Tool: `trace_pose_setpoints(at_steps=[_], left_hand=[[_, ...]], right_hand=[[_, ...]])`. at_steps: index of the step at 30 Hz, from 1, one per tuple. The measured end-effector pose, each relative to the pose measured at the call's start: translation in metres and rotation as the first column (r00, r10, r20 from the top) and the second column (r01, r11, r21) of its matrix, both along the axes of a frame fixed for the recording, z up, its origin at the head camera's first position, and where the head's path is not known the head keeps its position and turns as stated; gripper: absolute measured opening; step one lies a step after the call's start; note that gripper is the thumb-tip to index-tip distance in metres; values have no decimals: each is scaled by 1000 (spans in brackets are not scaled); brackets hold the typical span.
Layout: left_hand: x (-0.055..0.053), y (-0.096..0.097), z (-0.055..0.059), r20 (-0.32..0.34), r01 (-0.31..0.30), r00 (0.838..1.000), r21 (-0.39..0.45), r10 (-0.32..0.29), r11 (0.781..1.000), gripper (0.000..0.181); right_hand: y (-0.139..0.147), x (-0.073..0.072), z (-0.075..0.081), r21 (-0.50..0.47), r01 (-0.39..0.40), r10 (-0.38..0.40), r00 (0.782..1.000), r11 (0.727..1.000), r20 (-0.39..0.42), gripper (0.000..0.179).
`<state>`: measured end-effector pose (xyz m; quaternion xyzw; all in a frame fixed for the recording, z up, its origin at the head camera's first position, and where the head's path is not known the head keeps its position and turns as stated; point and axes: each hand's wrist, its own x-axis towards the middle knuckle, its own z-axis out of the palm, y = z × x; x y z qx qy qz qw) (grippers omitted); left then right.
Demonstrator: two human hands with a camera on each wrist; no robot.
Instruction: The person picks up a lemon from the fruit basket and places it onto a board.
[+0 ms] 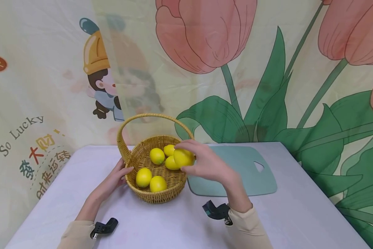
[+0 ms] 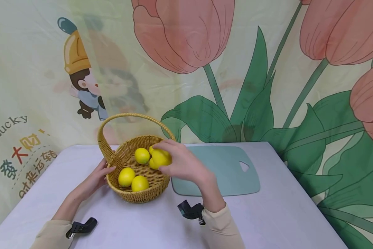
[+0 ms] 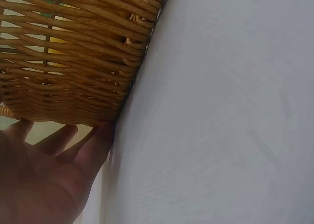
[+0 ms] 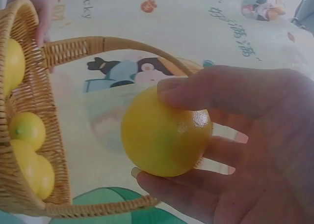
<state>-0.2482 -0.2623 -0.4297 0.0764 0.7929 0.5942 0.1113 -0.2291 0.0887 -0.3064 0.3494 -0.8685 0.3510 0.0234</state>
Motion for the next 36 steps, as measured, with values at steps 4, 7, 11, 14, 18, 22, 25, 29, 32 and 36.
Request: trace_pose_setpoints(at_steps=[4, 7, 11, 14, 18, 22, 25, 29, 32, 36], left_hand=[[0, 0, -1, 2, -2, 1000, 3, 2, 1000, 77], [1, -1, -1, 3, -5, 1000, 1, 5, 1000, 77], [2, -1, -2, -1, -6, 1000, -1, 6, 1000, 77], [2, -1, -2, -3, -5, 1000, 0, 5, 1000, 78], [2, -1, -2, -3, -2, 1000, 3, 2, 1000, 78], [2, -1, -1, -4, 1, 1000, 4, -1, 1000, 77], [2, 0, -1, -4, 1, 1000, 5, -1, 1000, 76], [2, 0, 0, -5, 2, 1000, 6, -2, 1000, 75], [2, 0, 0, -8, 7, 1000, 6, -7, 1000, 75], [1, 0, 0, -11, 11, 1000, 10, -11, 1000, 76]], right_hand=[[10, 1, 4, -48, -3, 2, 1000, 999, -28, 52], [16, 1, 6, -75, 7, -9, 999, 997, -34, 53], [23, -1, 6, -105, 33, -36, 999, 994, -31, 54], [28, -3, 6, -130, 53, -58, 998, 990, -32, 55], [36, -7, 6, -166, 81, -87, 996, 983, -27, 55], [44, -10, 6, -191, 115, -122, 992, 975, -29, 54], [49, -11, 6, -197, 139, -148, 989, 971, -30, 54], [54, -16, 4, -196, 168, -175, 984, 966, -18, 54], [56, -21, 0, -187, 196, -200, 980, 963, -2, 54], [58, -28, -5, -173, 229, -230, 973, 958, 16, 55]])
